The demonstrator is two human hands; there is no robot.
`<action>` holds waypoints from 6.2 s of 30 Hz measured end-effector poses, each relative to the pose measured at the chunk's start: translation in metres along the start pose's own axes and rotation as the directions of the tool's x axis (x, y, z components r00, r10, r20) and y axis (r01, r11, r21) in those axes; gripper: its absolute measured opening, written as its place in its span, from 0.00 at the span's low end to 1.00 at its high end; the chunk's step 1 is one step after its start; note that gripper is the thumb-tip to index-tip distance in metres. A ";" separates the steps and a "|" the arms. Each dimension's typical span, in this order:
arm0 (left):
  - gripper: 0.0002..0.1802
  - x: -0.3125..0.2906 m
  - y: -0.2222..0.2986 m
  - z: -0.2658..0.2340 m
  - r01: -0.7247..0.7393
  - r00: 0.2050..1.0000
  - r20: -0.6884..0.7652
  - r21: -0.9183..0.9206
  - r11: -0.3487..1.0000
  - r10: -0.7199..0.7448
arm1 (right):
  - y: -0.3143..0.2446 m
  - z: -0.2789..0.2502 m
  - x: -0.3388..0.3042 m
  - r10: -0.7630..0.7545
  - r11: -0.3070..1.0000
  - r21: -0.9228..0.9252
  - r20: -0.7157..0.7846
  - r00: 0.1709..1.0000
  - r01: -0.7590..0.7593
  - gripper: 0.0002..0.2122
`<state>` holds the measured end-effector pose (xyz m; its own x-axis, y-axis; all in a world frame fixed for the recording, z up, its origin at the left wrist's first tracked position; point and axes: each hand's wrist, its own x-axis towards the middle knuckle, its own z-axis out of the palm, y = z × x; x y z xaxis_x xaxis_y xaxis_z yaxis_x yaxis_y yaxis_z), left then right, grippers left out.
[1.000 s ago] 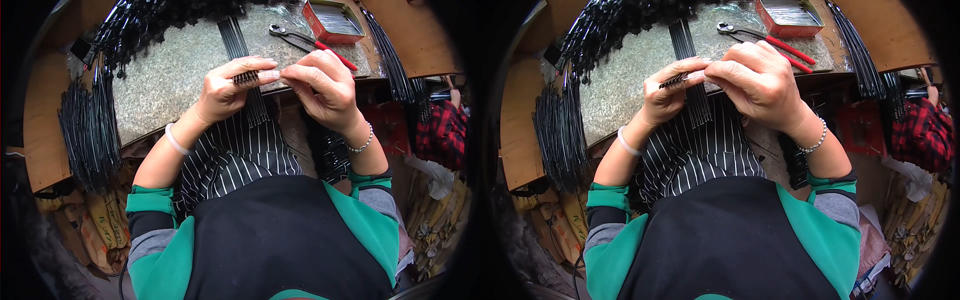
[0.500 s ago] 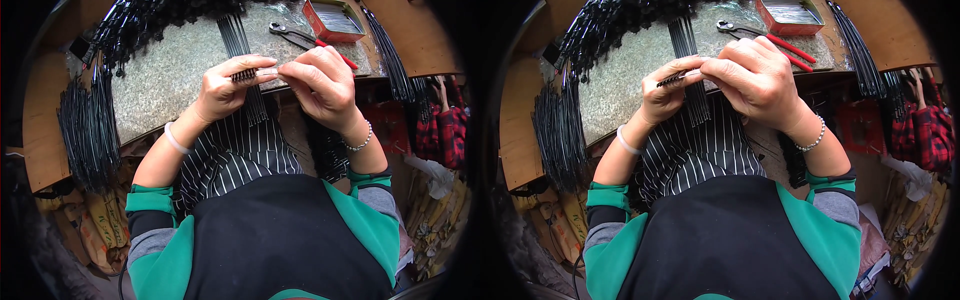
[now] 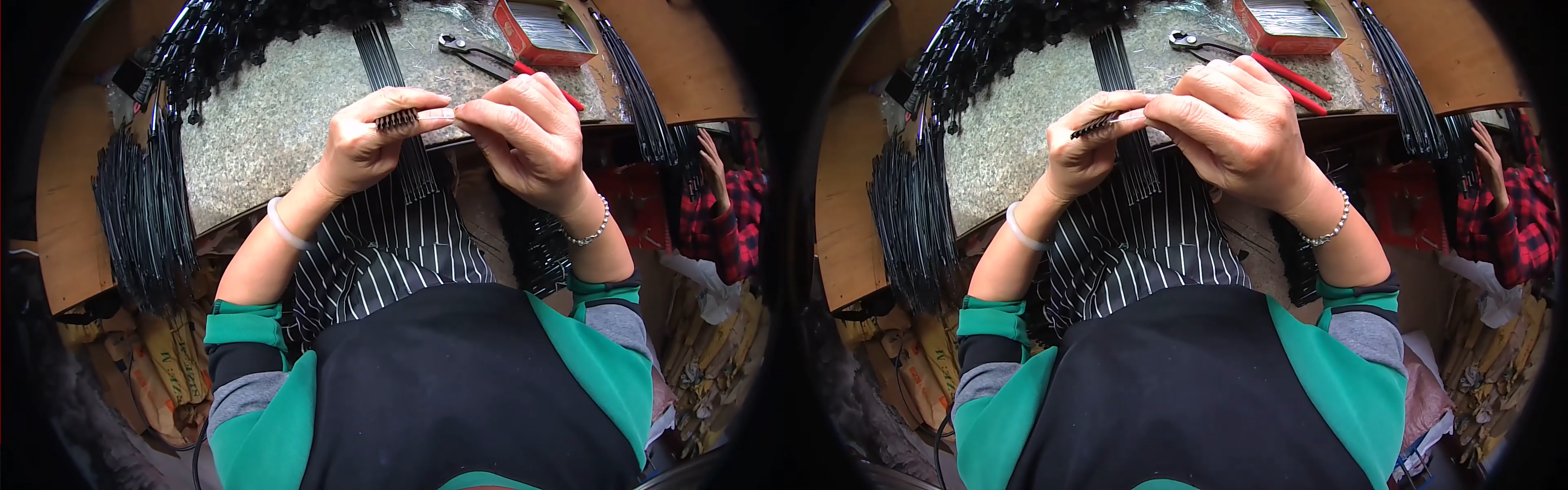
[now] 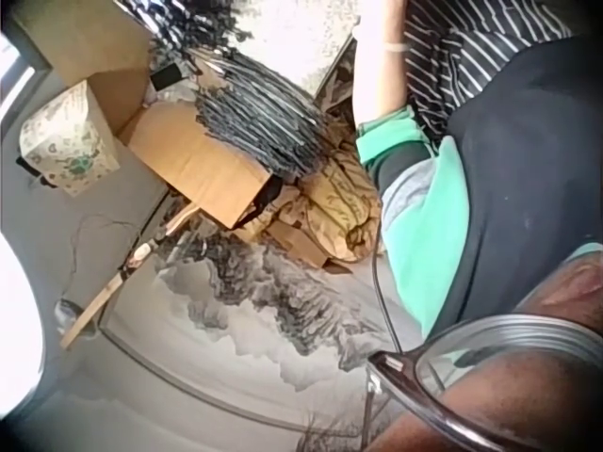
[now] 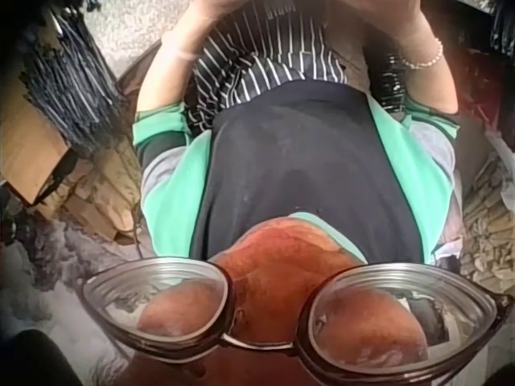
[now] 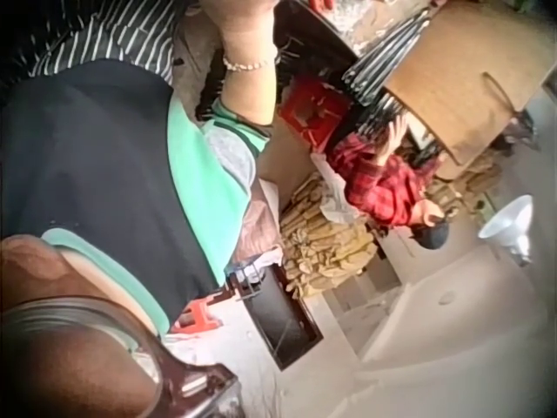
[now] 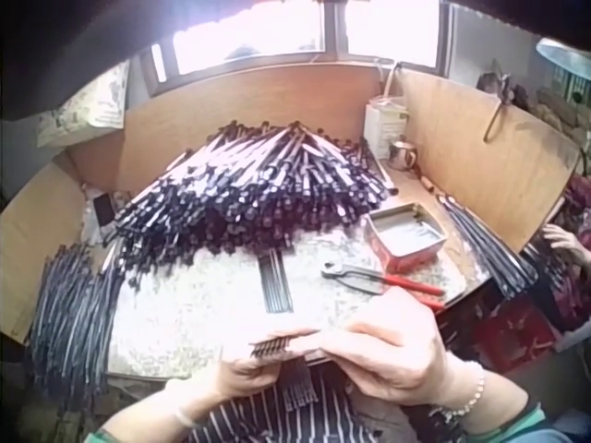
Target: Assembling multiple small black rods into a component and securing them using pliers.
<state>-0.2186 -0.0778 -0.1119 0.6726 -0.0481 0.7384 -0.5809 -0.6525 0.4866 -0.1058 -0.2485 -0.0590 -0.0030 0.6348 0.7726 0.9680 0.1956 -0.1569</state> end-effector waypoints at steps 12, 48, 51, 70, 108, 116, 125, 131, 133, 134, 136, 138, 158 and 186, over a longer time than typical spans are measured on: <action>0.30 -0.001 0.001 0.000 0.002 1.000 0.003 -0.007 1.000 -0.002 | 0.000 0.001 -0.001 0.038 0.992 0.116 0.001 0.999 -0.038 0.11; 0.29 -0.003 0.000 -0.002 -0.002 1.000 0.007 -0.059 0.998 0.003 | 0.000 -0.006 0.010 -0.131 0.991 0.023 0.050 0.990 0.130 0.10; 0.30 -0.004 0.000 -0.002 -0.007 1.000 0.001 -0.059 0.998 0.007 | 0.000 0.001 0.006 -0.058 0.991 0.121 0.007 0.998 0.056 0.10; 0.30 -0.005 -0.002 -0.003 -0.007 1.000 0.010 -0.070 0.998 0.008 | -0.011 0.013 0.001 0.182 0.940 0.287 0.040 0.982 -0.186 0.10; 0.17 -0.008 0.004 -0.004 0.054 0.996 0.065 0.077 0.996 -0.059 | -0.010 0.020 0.010 -0.037 0.959 0.280 0.014 0.999 0.032 0.10; 0.21 0.008 0.020 -0.019 0.018 0.937 0.345 0.121 0.992 -0.059 | -0.017 0.031 -0.002 0.000 0.905 0.425 0.067 0.998 -0.028 0.10; 0.47 -0.011 -0.011 -0.014 0.122 0.809 0.558 0.150 0.981 -0.185 | -0.030 0.010 -0.010 0.100 0.912 0.387 0.115 0.988 -0.137 0.10; 0.70 -0.008 0.033 -0.023 0.052 0.700 0.680 0.254 0.966 -0.217 | 0.000 0.004 -0.046 0.614 0.752 0.379 -0.107 0.782 -0.539 0.06; 0.61 -0.013 0.039 -0.015 -0.074 0.676 0.687 0.425 0.902 -0.268 | 0.004 0.011 -0.053 0.567 0.802 0.300 -0.114 0.815 -0.516 0.05; 0.61 -0.020 0.036 -0.009 -0.075 0.676 0.685 0.429 0.900 -0.270 | 0.006 0.015 -0.055 0.519 0.845 0.219 -0.116 0.847 -0.487 0.05; 0.52 -0.029 0.030 0.002 -0.144 0.836 0.528 0.477 0.867 -0.151 | 0.009 0.023 -0.058 0.461 0.887 0.102 -0.135 0.877 -0.450 0.03; 0.42 -0.030 0.033 0.005 -0.157 0.928 0.372 0.419 0.894 -0.012 | 0.010 0.026 -0.063 0.435 0.900 0.053 -0.128 0.891 -0.432 0.04; 0.34 -0.055 0.074 -0.070 0.051 0.880 0.473 -0.003 0.999 -0.043 | -0.016 0.055 -0.080 0.336 0.924 -0.189 -0.020 0.942 -0.334 0.13; 0.35 -0.069 0.069 -0.070 0.065 0.884 0.467 -0.133 0.989 0.005 | -0.022 0.068 -0.082 0.321 0.926 -0.209 -0.001 0.947 -0.314 0.16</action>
<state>-0.3376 -0.0665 -0.0966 0.8060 -0.3990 0.4372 -0.5919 -0.5475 0.5916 -0.1435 -0.2542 -0.1609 0.3082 0.6631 0.6822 0.9498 -0.1742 -0.2598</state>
